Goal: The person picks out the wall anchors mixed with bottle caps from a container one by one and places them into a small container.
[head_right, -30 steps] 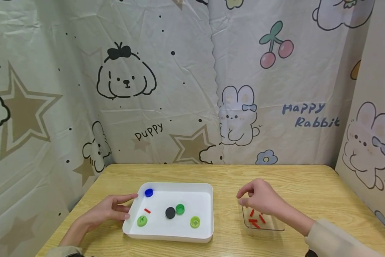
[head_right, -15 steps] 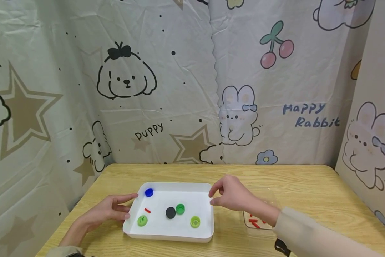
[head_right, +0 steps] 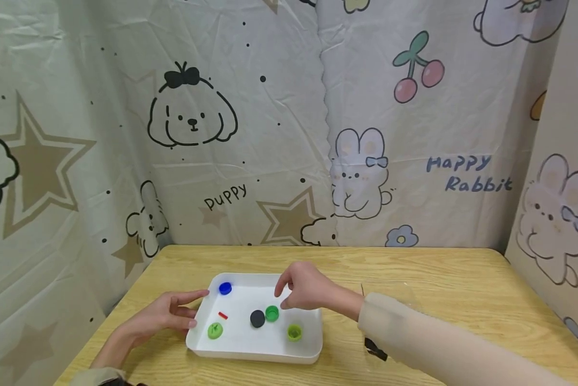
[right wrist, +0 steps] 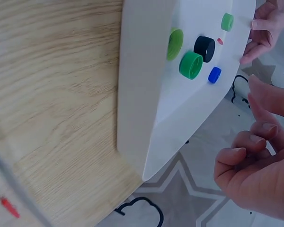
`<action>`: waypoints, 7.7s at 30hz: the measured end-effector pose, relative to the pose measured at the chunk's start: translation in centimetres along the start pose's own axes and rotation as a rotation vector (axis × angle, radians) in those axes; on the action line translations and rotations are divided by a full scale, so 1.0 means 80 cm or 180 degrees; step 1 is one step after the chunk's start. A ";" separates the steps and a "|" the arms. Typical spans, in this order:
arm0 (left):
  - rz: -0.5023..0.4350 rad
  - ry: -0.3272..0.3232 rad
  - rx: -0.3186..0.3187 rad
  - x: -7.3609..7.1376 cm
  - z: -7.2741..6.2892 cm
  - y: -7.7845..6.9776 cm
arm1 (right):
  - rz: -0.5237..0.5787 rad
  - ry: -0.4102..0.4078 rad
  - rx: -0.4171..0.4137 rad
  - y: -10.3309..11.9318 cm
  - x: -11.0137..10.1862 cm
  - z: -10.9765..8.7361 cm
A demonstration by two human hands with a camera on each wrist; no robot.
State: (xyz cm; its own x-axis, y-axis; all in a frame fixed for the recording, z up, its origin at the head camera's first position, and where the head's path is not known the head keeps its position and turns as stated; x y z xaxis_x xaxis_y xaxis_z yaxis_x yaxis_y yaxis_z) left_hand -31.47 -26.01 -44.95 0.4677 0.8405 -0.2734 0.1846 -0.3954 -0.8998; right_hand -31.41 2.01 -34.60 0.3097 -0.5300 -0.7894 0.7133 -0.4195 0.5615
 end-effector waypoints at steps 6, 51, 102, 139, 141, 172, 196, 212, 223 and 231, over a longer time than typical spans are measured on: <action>0.0009 0.0014 0.0001 0.001 0.001 -0.001 | 0.0086 0.0175 -0.0153 0.007 0.028 0.034; -0.0036 0.0091 0.0061 0.002 -0.002 -0.004 | -0.0576 0.1073 -0.0187 0.010 0.149 0.135; -0.0061 0.0135 0.0089 0.002 -0.002 -0.004 | 0.0238 0.0940 0.0411 -0.021 0.159 0.132; -0.0043 0.0057 -0.0010 0.002 0.000 -0.001 | 0.1149 0.0785 0.0319 -0.026 0.130 0.116; -0.0051 0.0067 -0.0007 0.002 0.000 -0.001 | 0.1232 0.0757 0.0323 -0.026 0.127 0.113; -0.0063 0.0057 -0.0021 0.003 0.000 -0.002 | 0.1821 0.0269 0.0509 -0.028 0.072 0.052; -0.0014 0.0067 -0.0002 0.003 0.000 -0.004 | 0.1927 -0.0185 0.0546 -0.039 0.021 -0.023; -0.0054 0.0097 -0.0018 0.005 -0.001 -0.004 | 0.2001 -0.0432 0.0595 -0.039 -0.001 -0.074; -0.0043 0.0061 -0.0039 0.004 0.000 -0.003 | 0.2057 -0.0612 0.0736 -0.046 -0.012 -0.108; -0.0052 0.0073 -0.0046 0.006 -0.002 -0.006 | 0.2053 -0.0720 0.0668 -0.051 -0.023 -0.134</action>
State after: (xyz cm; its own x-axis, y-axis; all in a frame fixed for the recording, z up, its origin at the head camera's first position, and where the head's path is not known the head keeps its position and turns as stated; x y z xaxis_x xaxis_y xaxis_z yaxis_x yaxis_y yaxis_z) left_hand -31.20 -25.48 -44.57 0.4841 0.8383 -0.2506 0.2049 -0.3871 -0.8990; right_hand -28.19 12.58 -38.12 0.4748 -0.8507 -0.2258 0.2888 -0.0917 0.9530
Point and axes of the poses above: each hand's wrist, its own z-axis towards the middle knuckle, its own x-axis out of the palm, y = z × x, the point moved 10 cm from there along z, towards the middle knuckle, and after that the axes turned 11 degrees about -x, right-handed, at the moved point
